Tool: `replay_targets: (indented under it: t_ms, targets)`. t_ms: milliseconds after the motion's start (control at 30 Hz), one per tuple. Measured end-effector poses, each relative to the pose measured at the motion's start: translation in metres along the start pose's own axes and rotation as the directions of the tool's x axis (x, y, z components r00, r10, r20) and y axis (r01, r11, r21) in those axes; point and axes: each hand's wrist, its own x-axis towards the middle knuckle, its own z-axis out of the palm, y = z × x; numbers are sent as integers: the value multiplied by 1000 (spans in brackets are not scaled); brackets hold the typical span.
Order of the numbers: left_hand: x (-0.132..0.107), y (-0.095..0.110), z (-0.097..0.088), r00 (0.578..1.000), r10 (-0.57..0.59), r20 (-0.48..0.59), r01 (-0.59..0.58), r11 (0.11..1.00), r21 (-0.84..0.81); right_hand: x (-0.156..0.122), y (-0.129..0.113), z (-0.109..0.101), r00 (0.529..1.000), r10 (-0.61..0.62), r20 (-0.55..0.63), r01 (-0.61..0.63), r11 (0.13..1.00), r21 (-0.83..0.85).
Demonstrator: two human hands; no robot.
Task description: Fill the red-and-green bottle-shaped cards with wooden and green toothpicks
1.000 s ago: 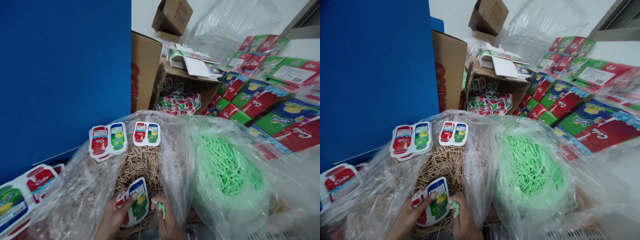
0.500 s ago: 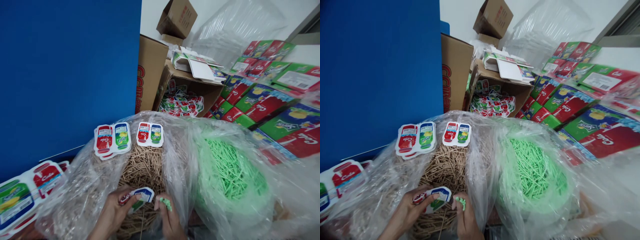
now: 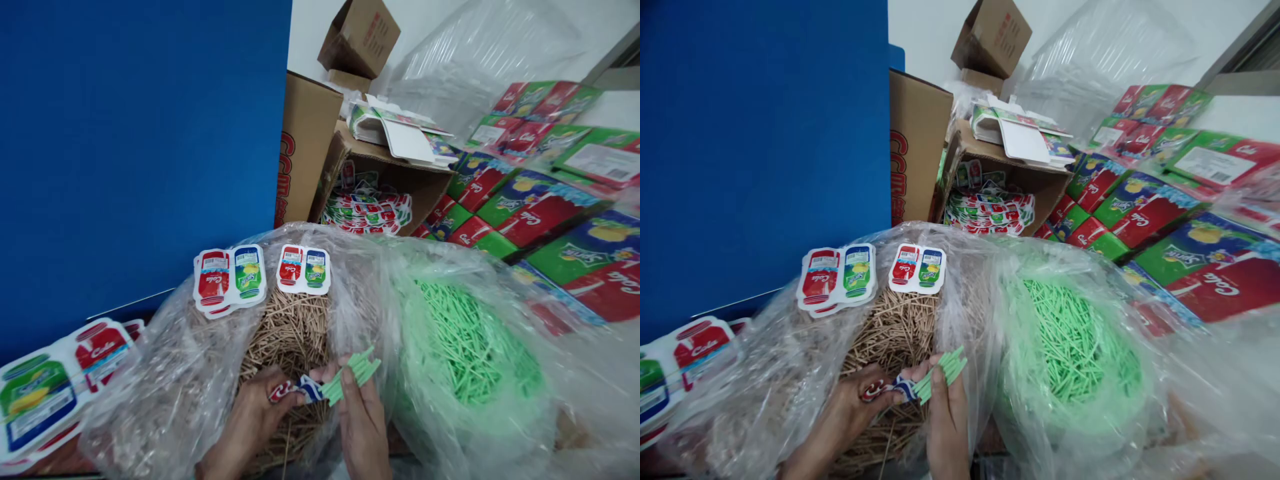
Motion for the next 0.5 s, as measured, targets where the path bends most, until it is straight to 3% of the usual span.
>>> replay_targets:
  t_ms: [100, 200, 367, 433, 500]
  targets:
    - [2, 2, 1, 999, 11, 43, -16, 995, 98, 3, 6, -5, 997, 60, -53, -65, 994, -85]
    - [2, 3, 3, 992, 90, 85, -103, 980, 168, 8, 6, -7, 994, 106, -16, -106, 959, -264]
    - [-4, 5, 11, 956, 283, 78, -293, 929, 225, 14, -4, 2, 998, 27, 53, 6, 841, -540]
    - [-5, 7, 11, 960, 270, 72, -279, 943, 183, 15, -5, 5, 996, 6, 94, 49, 818, -573]
    - [-5, 10, 8, 981, 181, 76, -187, 978, 97, 14, -4, 4, 991, -39, 126, 104, 815, -570]
